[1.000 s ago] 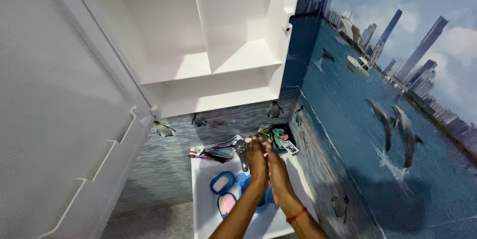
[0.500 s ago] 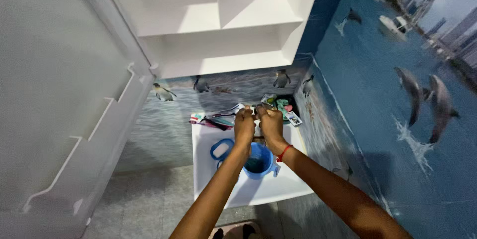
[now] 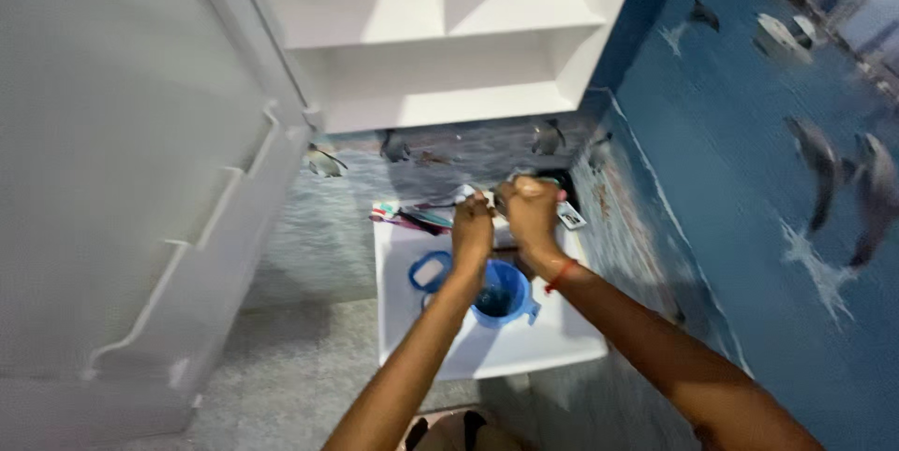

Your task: The person cleans the inside of a white wall-mounted bathroom cabinet. They wipe the door and shelves with a cloth, remove bottles of shampoo and lotion, wipe the shelves, and then place the bottles back. The person repeatedly rinses the cloth at the sink and wrings it out during the process.

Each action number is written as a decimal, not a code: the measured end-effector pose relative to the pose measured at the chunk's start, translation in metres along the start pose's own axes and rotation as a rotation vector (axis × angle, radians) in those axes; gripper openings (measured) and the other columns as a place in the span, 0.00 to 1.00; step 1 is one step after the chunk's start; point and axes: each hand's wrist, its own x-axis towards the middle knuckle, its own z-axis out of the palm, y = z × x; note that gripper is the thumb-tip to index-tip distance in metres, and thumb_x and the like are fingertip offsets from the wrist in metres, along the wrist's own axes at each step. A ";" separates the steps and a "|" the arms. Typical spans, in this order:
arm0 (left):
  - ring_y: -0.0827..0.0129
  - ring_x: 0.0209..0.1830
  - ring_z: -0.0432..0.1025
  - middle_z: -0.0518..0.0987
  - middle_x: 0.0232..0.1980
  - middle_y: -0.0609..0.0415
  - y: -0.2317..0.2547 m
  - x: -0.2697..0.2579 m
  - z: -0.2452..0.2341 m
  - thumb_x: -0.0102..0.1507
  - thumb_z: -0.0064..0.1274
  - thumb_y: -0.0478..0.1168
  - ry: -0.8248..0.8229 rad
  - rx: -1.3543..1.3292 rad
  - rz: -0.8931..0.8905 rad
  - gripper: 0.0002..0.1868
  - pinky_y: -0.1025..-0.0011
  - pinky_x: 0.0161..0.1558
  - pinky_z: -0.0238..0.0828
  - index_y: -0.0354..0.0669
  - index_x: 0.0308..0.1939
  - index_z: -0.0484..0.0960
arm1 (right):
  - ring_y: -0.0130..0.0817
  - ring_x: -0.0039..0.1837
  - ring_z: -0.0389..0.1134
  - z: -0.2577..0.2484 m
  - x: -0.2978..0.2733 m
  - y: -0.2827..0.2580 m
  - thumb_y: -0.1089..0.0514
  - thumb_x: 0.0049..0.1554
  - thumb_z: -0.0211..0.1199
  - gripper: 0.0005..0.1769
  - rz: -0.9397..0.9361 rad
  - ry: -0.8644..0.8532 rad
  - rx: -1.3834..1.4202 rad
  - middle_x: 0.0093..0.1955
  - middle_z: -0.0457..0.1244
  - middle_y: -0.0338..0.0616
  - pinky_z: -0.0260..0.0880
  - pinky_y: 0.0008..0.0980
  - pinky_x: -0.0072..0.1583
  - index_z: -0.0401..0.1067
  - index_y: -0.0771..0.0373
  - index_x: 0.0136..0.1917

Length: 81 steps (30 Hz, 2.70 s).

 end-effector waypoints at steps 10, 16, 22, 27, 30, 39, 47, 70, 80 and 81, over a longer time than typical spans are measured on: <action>0.47 0.63 0.68 0.70 0.62 0.39 0.082 -0.103 -0.117 0.63 0.57 0.39 -0.120 0.577 0.397 0.18 0.52 0.61 0.66 0.35 0.54 0.75 | 0.28 0.43 0.59 -0.002 -0.051 -0.164 0.61 0.60 0.64 0.11 -0.049 -0.110 -0.086 0.39 0.59 0.38 0.62 0.32 0.42 0.66 0.61 0.38; 0.56 0.58 0.76 0.79 0.57 0.46 0.262 -0.190 -0.206 0.61 0.57 0.35 0.647 0.808 1.172 0.14 0.56 0.54 0.74 0.45 0.52 0.83 | 0.30 0.51 0.68 0.061 -0.054 -0.276 0.63 0.58 0.62 0.01 -0.291 -0.372 -0.014 0.49 0.66 0.42 0.74 0.32 0.48 0.72 0.60 0.44; 0.50 0.64 0.66 0.74 0.62 0.41 0.367 -0.288 -0.285 0.57 0.66 0.38 1.417 0.961 1.298 0.30 0.50 0.57 0.68 0.44 0.62 0.73 | 0.31 0.62 0.74 0.132 -0.005 -0.403 0.66 0.59 0.64 0.07 -0.855 -0.353 0.252 0.57 0.70 0.45 0.74 0.31 0.62 0.75 0.59 0.51; 0.45 0.62 0.68 0.69 0.64 0.31 0.420 -0.301 -0.324 0.52 0.68 0.41 1.333 0.890 1.270 0.51 0.54 0.55 0.74 0.32 0.75 0.59 | 0.36 0.57 0.70 0.159 0.031 -0.518 0.67 0.57 0.66 0.08 -1.078 -0.156 0.115 0.54 0.64 0.51 0.75 0.30 0.54 0.81 0.59 0.49; 0.58 0.53 0.78 0.74 0.59 0.42 0.421 -0.295 -0.332 0.57 0.63 0.35 1.075 0.600 1.041 0.46 0.60 0.50 0.82 0.40 0.78 0.58 | 0.45 0.53 0.69 0.174 0.023 -0.544 0.66 0.55 0.67 0.10 -1.039 -0.121 -0.133 0.49 0.68 0.55 0.71 0.37 0.53 0.84 0.58 0.49; 0.55 0.44 0.77 0.72 0.50 0.40 0.416 -0.292 -0.335 0.53 0.68 0.35 1.253 0.756 1.096 0.44 0.60 0.42 0.79 0.38 0.72 0.69 | 0.30 0.52 0.76 0.164 -0.112 -0.550 0.68 0.56 0.63 0.12 -1.152 -0.545 0.374 0.54 0.70 0.44 0.79 0.26 0.52 0.79 0.60 0.53; 0.55 0.43 0.79 0.73 0.51 0.41 0.417 -0.293 -0.334 0.50 0.69 0.34 1.250 0.741 1.056 0.45 0.60 0.41 0.80 0.39 0.72 0.70 | 0.30 0.53 0.76 0.182 -0.025 -0.524 0.66 0.59 0.67 0.07 -1.279 -0.476 0.350 0.53 0.72 0.42 0.82 0.28 0.56 0.80 0.59 0.50; 0.62 0.38 0.78 0.77 0.46 0.42 0.413 -0.287 -0.347 0.58 0.68 0.43 1.303 0.912 1.117 0.48 0.66 0.32 0.79 0.39 0.77 0.59 | 0.29 0.49 0.75 0.257 0.029 -0.448 0.65 0.60 0.69 0.06 -0.634 0.096 0.507 0.50 0.73 0.45 0.75 0.26 0.50 0.80 0.66 0.52; 0.57 0.42 0.78 0.76 0.49 0.40 0.413 -0.284 -0.348 0.60 0.66 0.45 1.335 0.977 1.068 0.48 0.62 0.35 0.80 0.39 0.78 0.56 | 0.32 0.54 0.74 0.278 0.024 -0.466 0.65 0.64 0.63 0.05 -0.606 0.230 0.626 0.54 0.70 0.48 0.78 0.28 0.56 0.74 0.69 0.53; 0.57 0.42 0.78 0.76 0.49 0.40 0.412 -0.285 -0.347 0.60 0.65 0.45 1.331 0.977 1.066 0.48 0.62 0.35 0.80 0.39 0.79 0.56 | 0.33 0.54 0.74 0.277 0.012 -0.463 0.64 0.65 0.62 0.05 -0.676 0.228 0.594 0.54 0.70 0.48 0.79 0.29 0.56 0.73 0.69 0.54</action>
